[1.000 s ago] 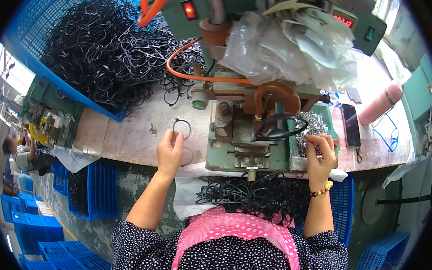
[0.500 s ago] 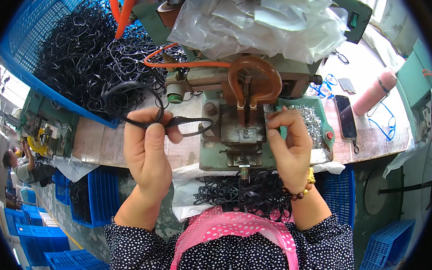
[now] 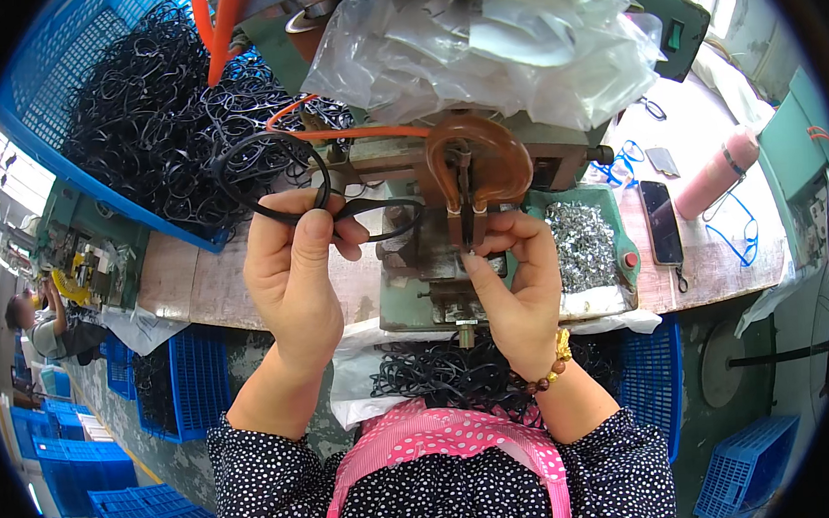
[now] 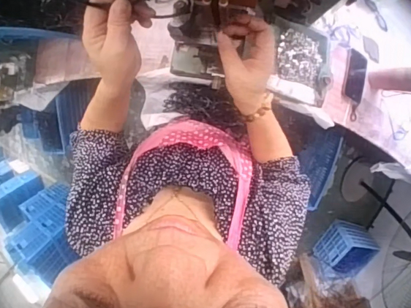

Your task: The person repeatedly picks up black eyeglass frames and small metal components, places them into a press machine, and operates the press to attach the components. Finished frames are set aside on the work surface.

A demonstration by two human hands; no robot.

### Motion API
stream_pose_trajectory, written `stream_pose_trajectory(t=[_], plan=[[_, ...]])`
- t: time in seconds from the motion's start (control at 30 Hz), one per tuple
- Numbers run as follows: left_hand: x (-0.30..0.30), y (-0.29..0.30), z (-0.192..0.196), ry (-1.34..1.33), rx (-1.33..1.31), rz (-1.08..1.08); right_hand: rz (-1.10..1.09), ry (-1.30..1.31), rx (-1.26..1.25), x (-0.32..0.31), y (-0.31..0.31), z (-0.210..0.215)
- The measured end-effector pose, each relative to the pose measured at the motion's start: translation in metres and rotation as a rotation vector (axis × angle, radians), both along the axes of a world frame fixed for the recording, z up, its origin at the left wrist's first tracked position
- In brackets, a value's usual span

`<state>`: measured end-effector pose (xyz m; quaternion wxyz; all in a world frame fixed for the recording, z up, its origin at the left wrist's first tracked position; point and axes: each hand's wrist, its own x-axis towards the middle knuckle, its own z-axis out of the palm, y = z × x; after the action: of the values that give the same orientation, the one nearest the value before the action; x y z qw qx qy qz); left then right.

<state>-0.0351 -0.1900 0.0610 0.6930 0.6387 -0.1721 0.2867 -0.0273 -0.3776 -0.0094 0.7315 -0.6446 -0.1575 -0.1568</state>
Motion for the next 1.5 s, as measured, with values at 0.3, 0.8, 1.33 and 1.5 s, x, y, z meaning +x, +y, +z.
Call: stream_pose_trajectory(t=[0.3, 0.8, 1.33, 1.5], plan=[[-0.015, -0.008, -0.006, -0.008, 0.082, 0.006, 0.078, 0.070, 0.138, -0.002, 0.003, 0.012], [0.001, -0.033, -0.014, -0.035, 0.628, -0.106, -0.274, -0.046, -0.093, -0.005, -0.070, -0.004], [0.003, -0.038, -0.021, -0.191, 0.645, -0.044, -0.476, -0.124, -1.024, 0.008, -0.119, -0.061], [0.001, -0.039, -0.021, -0.227, 0.674, 0.002, -0.475, -0.132, -1.059, 0.019, -0.106, -0.061]])
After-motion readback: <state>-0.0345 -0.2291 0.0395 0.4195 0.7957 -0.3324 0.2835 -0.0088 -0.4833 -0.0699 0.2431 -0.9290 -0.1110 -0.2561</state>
